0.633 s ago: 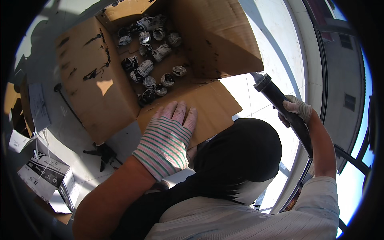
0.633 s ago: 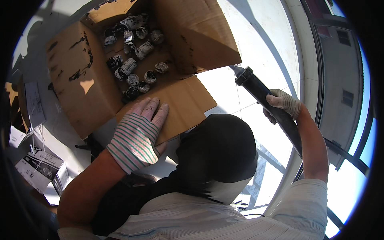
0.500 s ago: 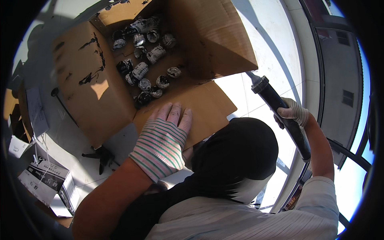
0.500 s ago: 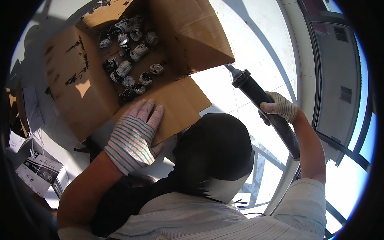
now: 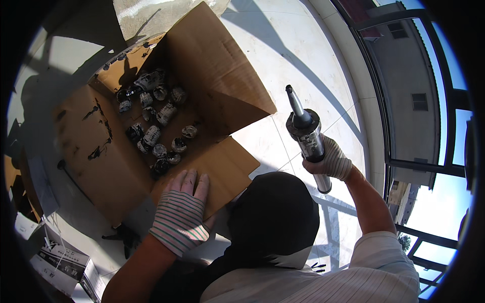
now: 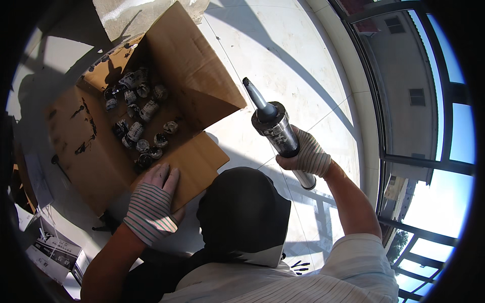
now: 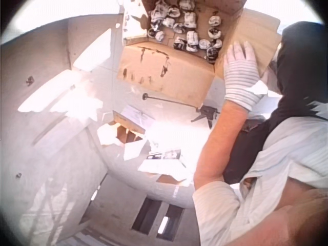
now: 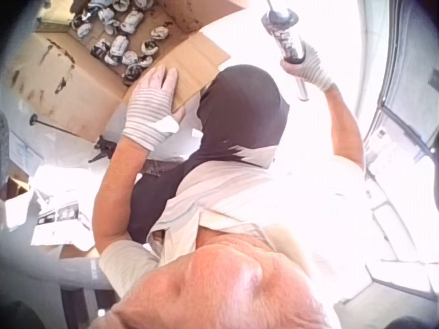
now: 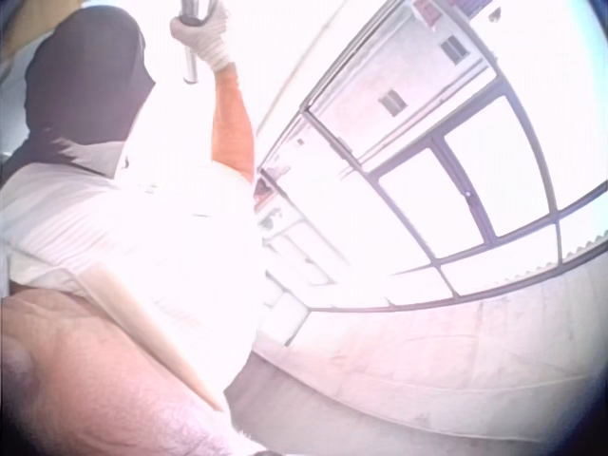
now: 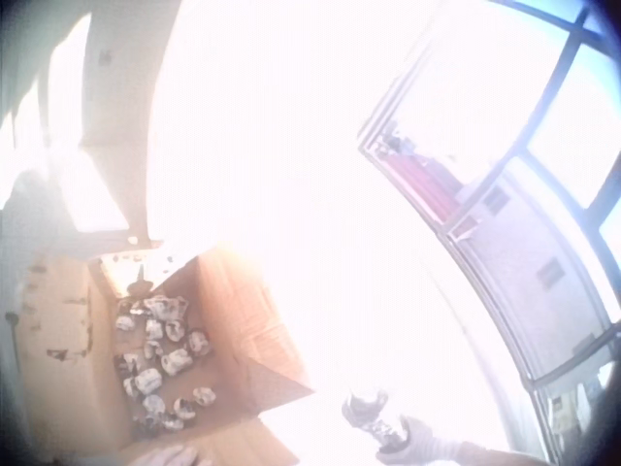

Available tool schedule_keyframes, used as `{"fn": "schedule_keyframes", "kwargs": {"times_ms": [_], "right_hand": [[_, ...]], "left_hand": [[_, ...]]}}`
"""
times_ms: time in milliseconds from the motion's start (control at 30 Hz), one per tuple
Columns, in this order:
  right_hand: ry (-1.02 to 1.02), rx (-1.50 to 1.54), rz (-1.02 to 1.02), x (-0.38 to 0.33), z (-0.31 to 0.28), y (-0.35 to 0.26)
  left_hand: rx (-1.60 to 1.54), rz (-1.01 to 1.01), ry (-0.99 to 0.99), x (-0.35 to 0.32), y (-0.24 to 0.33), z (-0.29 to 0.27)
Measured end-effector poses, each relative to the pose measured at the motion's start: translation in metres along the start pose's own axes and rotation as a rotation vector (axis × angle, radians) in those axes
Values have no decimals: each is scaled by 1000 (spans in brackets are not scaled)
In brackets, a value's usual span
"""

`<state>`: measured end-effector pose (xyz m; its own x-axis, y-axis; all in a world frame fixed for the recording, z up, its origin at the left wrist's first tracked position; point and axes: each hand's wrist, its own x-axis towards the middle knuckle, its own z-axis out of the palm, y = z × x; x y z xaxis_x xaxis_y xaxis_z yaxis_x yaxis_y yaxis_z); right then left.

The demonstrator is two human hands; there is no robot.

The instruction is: The person sits on the floor and sorts small wrapped items inside a cardboard box, picking them up and placing them back. They use a caulking gun to apply sealant to the box flaps, then stand and walk away.

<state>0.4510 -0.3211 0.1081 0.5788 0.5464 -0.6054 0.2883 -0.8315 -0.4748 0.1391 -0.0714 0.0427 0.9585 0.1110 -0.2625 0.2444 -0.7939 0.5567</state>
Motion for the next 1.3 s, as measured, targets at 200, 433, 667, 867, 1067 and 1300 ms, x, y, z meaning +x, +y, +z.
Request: {"fn": "schedule_keyframes", "kwargs": {"times_ms": [200, 433, 667, 867, 1067, 1300], "right_hand": [[-135, -76, -34, 0, 10, -23], [-307, -90, -43, 15, 27, -14], [-442, 52, 77, 34, 40, 15], [-479, 56, 211, 37, 34, 23], [-370, -84, 318, 14, -9, 21], [-21, -2, 107, -6, -42, -6]], "left_hand": [[-17, -4, -4, 1, 0, -1], [-7, -2, 14, -1, 0, 0], [-14, 21, 28, -2, -2, 4], [-24, 28, 41, -2, -4, 5], [-9, 30, 7, 0, -2, -1], [-15, 28, -2, -4, -5, -4]]}}
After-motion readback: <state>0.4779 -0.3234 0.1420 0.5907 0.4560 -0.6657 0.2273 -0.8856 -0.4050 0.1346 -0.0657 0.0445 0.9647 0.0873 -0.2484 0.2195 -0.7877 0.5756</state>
